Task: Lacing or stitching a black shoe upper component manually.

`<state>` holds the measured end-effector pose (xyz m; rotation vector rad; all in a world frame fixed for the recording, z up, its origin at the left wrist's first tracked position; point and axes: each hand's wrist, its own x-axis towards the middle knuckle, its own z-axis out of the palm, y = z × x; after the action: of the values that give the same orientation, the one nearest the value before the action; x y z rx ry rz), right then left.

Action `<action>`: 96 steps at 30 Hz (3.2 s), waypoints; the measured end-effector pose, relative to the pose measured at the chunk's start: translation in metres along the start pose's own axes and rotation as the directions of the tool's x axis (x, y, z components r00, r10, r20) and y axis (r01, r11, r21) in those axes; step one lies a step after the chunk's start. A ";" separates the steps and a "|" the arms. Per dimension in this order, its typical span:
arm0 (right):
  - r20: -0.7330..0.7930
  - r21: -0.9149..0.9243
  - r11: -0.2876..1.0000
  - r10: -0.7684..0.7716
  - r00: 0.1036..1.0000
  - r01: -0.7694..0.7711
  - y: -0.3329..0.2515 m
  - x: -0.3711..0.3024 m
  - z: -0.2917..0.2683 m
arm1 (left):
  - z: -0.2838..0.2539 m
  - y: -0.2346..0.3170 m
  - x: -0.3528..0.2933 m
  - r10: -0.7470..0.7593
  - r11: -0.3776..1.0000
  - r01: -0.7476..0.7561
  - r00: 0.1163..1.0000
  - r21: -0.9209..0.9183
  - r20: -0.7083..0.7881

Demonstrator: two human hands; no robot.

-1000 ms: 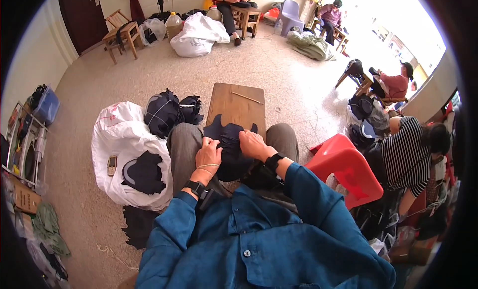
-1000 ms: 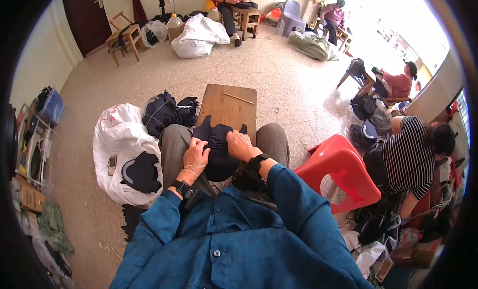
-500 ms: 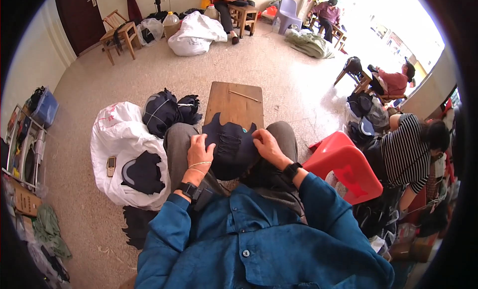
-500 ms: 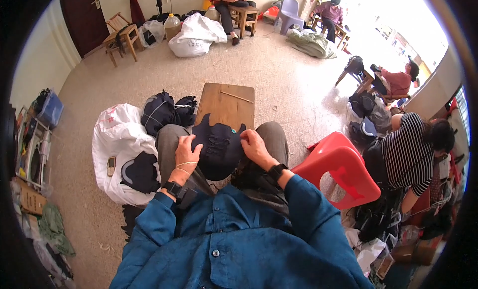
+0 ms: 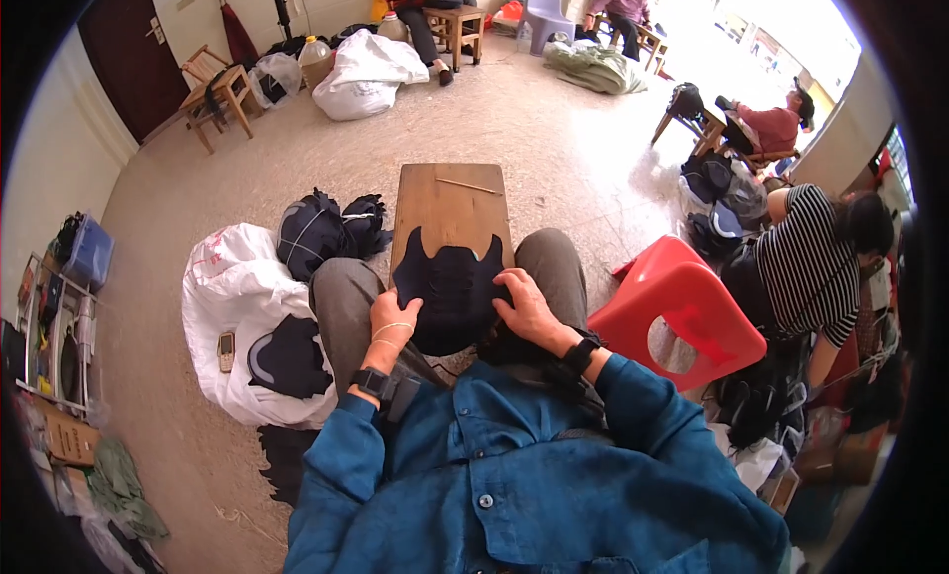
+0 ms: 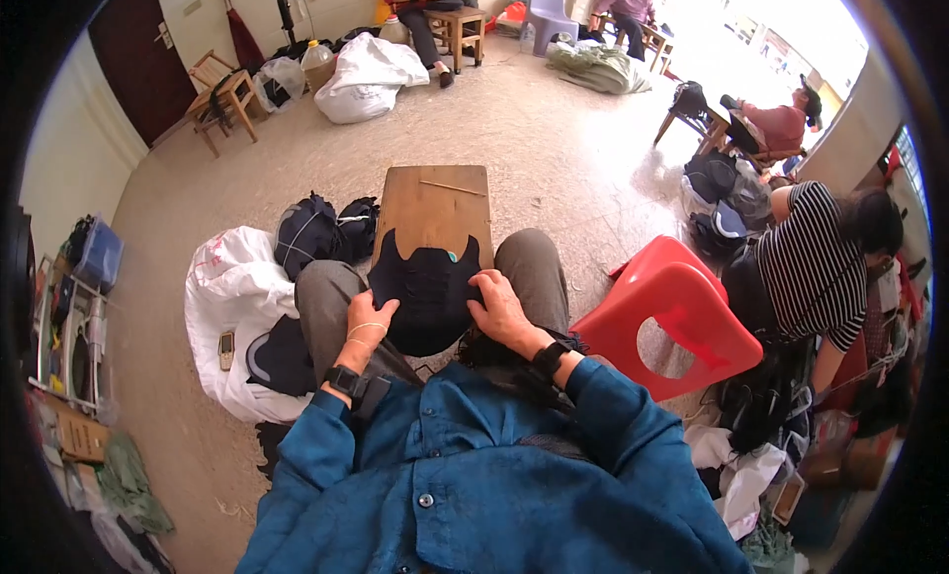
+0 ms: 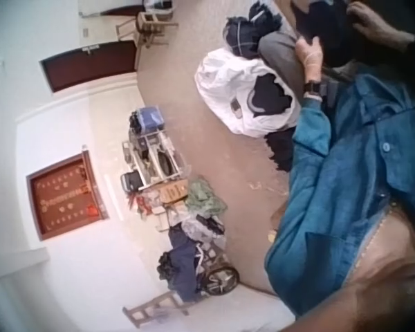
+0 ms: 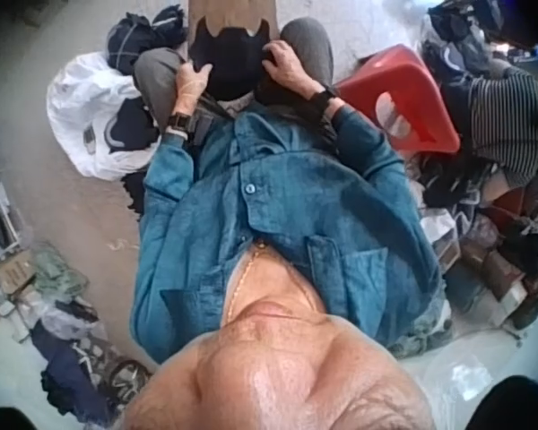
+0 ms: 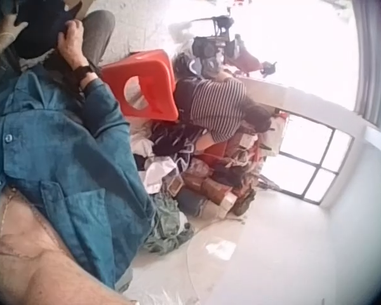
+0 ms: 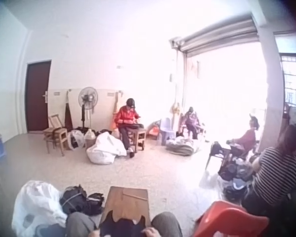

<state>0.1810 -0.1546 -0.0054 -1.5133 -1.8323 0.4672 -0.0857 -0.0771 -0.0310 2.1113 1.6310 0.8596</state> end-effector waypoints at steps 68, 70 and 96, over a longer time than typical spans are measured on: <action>0.503 0.862 -0.037 0.193 0.842 -0.506 -0.139 -0.012 -0.067 | -0.139 0.120 -0.068 -0.125 -0.144 0.358 0.918 -0.922 0.376; 0.506 0.859 -0.029 0.205 0.838 -0.511 -0.136 -0.011 -0.065 | -0.139 0.119 -0.068 -0.135 -0.155 0.376 0.908 -0.913 0.397; -0.302 0.069 0.996 0.083 0.950 -0.065 0.004 0.035 0.000 | -0.022 0.027 0.036 -0.097 0.968 0.074 0.992 -0.239 -0.086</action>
<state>0.1811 -0.1199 0.0019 -1.5244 -1.5149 0.2988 -0.0735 -0.0526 0.0112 1.8508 1.5666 1.0849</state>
